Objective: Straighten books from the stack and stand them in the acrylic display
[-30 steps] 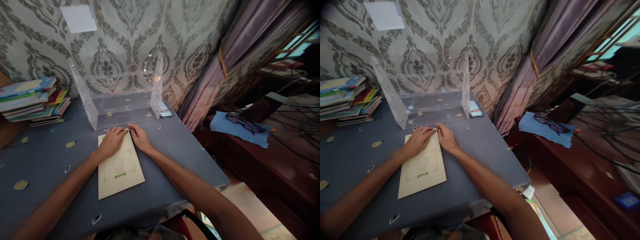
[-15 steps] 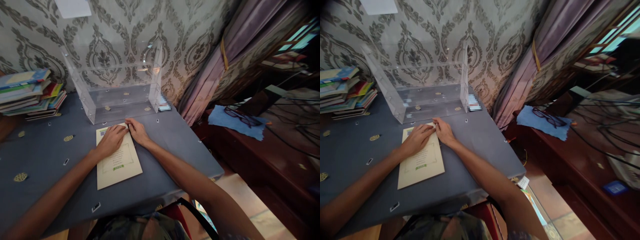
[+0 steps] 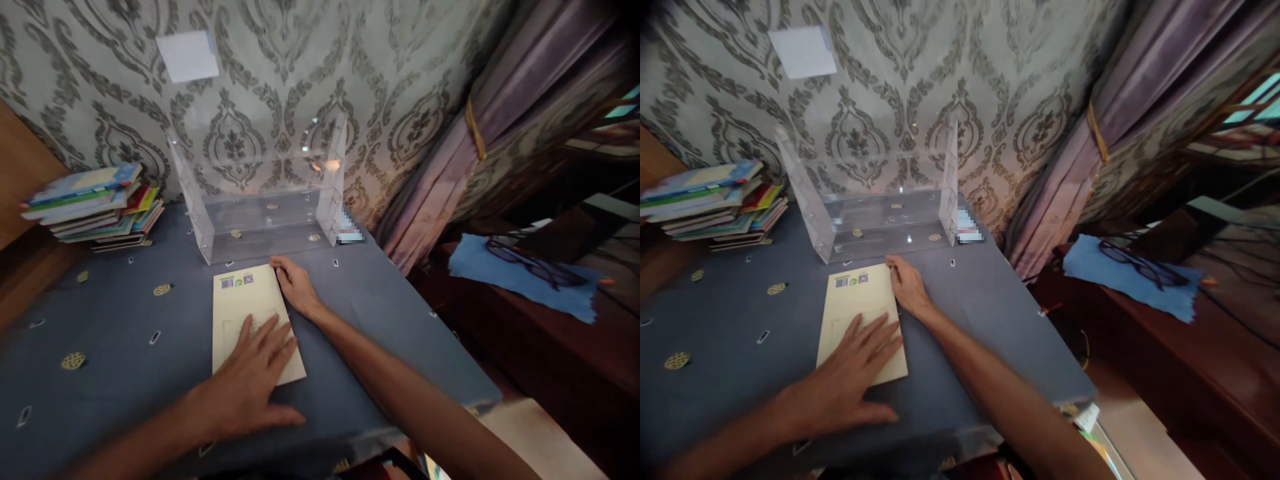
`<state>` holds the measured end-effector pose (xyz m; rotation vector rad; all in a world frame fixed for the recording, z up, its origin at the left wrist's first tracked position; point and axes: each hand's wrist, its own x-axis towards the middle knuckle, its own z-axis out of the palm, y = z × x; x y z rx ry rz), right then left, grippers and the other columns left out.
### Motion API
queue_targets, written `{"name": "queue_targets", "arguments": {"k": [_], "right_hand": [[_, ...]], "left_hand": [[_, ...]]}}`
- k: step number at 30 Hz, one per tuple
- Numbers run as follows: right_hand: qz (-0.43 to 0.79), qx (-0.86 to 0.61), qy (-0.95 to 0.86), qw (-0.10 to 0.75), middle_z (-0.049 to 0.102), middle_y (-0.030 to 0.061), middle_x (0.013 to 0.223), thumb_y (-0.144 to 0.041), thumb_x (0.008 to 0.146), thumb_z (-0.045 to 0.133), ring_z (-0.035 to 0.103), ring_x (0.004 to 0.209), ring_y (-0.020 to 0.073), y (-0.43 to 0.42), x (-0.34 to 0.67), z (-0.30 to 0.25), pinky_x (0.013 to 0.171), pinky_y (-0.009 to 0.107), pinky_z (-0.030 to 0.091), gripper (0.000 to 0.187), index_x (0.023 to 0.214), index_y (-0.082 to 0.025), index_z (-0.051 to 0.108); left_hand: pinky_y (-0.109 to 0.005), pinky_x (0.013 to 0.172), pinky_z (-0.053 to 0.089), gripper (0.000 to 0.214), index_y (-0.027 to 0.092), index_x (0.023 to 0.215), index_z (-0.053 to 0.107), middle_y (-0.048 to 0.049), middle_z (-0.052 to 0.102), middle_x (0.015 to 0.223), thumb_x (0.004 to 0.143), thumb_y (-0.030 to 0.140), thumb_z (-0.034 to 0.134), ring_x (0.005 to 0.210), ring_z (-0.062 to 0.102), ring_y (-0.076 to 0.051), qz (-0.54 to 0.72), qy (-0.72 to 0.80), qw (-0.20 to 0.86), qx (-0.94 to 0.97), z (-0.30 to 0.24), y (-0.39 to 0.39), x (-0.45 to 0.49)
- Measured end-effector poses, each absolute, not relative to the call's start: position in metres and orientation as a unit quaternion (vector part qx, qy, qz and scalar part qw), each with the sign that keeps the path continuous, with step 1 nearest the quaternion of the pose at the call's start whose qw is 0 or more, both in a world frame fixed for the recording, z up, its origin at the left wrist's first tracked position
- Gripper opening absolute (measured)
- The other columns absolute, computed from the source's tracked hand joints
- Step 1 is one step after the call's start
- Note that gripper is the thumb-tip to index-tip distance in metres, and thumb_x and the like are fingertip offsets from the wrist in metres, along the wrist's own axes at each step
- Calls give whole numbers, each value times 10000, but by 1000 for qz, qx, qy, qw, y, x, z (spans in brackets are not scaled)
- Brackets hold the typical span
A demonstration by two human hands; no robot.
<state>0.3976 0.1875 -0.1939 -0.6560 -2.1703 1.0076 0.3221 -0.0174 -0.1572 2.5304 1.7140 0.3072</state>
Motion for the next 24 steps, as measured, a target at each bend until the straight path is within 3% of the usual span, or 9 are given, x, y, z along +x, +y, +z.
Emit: {"name": "queue_targets", "arguments": {"k": [5, 17, 24], "right_hand": [[385, -246, -826, 329, 728, 79, 1171, -193, 948, 400, 682, 1076, 208, 188, 400, -193, 959, 382, 528, 358, 1240, -209, 606], [425, -241, -810, 323, 726, 61, 1175, -211, 949, 417, 677, 1081, 193, 186, 401, -192, 967, 360, 520, 341, 1230, -219, 609], [430, -231, -807, 333, 743, 50, 1117, -207, 934, 441, 686, 1029, 194, 185, 400, -193, 961, 365, 518, 321, 1185, -227, 641]], "left_hand": [[-657, 1185, 226, 641, 203, 1554, 275, -145, 404, 1565, 984, 424, 467, 1494, 265, -340, 76, 567, 3, 820, -162, -22, 326], [-635, 1203, 153, 553, 192, 1504, 369, -138, 416, 1559, 1004, 419, 431, 1496, 260, -321, 79, 569, 9, 818, -163, -9, 303], [-622, 1191, 186, 542, 192, 1484, 397, -128, 439, 1545, 1001, 436, 437, 1467, 311, -328, 85, 568, -3, 819, -164, 0, 295]]}}
